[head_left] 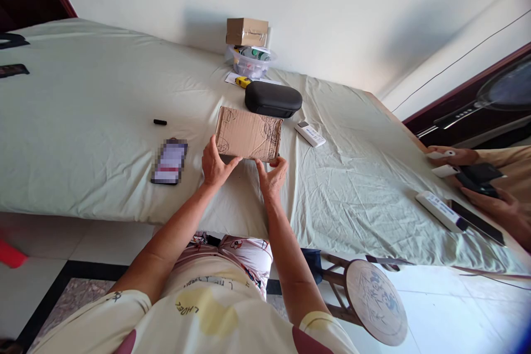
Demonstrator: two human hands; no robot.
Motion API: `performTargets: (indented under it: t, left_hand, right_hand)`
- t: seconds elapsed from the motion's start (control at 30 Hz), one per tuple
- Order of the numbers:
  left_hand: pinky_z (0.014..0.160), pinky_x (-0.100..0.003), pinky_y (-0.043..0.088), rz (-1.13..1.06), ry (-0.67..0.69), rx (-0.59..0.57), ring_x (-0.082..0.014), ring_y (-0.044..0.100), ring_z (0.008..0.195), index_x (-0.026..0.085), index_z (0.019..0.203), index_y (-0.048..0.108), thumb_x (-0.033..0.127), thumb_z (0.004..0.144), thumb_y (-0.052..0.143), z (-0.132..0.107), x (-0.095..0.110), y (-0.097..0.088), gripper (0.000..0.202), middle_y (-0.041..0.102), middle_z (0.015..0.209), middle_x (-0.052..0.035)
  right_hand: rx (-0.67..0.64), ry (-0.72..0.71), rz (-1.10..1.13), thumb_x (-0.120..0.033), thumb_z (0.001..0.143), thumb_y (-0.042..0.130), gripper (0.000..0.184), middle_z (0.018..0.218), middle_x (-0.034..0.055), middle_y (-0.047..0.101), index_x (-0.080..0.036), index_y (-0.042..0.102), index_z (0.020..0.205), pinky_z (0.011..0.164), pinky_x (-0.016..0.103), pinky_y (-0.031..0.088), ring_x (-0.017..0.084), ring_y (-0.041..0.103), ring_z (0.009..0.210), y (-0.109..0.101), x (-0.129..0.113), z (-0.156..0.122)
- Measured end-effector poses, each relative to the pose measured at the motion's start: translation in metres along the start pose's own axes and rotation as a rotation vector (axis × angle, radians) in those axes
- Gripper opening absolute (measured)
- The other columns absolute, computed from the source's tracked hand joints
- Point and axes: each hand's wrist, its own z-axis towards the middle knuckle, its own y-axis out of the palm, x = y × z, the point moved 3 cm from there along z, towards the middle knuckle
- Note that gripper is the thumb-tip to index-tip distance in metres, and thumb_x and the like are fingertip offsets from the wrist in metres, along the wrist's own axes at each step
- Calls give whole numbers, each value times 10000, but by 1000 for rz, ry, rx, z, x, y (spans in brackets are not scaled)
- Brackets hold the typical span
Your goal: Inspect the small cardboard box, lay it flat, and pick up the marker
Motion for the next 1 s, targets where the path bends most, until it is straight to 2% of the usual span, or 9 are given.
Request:
performTargets:
  t: [0.1,0.4,0.53,0.67,0.83,1.0]
  left_hand:
    - [1174,-556,451,62,-22,12,-444,519,1419,96,1605,285,745,738,817,-6,7,3,1207,487,1552,-294]
    - [1180,-567,441,21,-35,11,-436,524,1415,92,1614,227,682,771,817,-11,9,8,1186,493,1523,-306]
    - [1196,-561,431,-11,-49,2,-425,509,1438,99,1610,236,654,785,816,-11,8,9,1152,475,1545,-304]
    - [1199,-536,438,-46,-33,32,-397,531,1426,125,1589,309,665,824,773,-9,5,8,1045,508,1540,-272]
    - [1183,-476,459,-80,-9,94,-352,569,1396,120,1515,425,684,925,629,-4,-3,6,842,562,1498,-253]
    - [1070,-461,537,-56,-92,123,-316,672,1213,129,1330,587,605,1024,472,1,-17,6,577,697,1258,-209]
  right_hand:
    - [7,14,-55,-810,787,688,699,985,50,571,-223,491,1113,858,413,498,239,573,921,3,-1,-3]
    - [-33,-6,-103,-834,786,667,783,1056,93,555,-201,469,1204,883,442,500,277,557,1002,4,-8,-6]
    - [-29,29,-112,-825,775,686,809,1085,105,565,-199,468,1239,911,465,500,286,559,1025,6,-8,-7]
    - [-38,64,-29,-765,806,694,735,1070,92,588,-201,494,1231,928,459,504,272,583,1019,6,-4,-4]
    - [4,47,91,-684,930,553,540,1012,71,631,-203,562,1175,899,411,507,234,615,960,-2,-2,3]
    - [18,58,174,-604,1000,430,446,886,41,634,-204,624,1042,822,349,500,199,602,844,-6,-2,7]
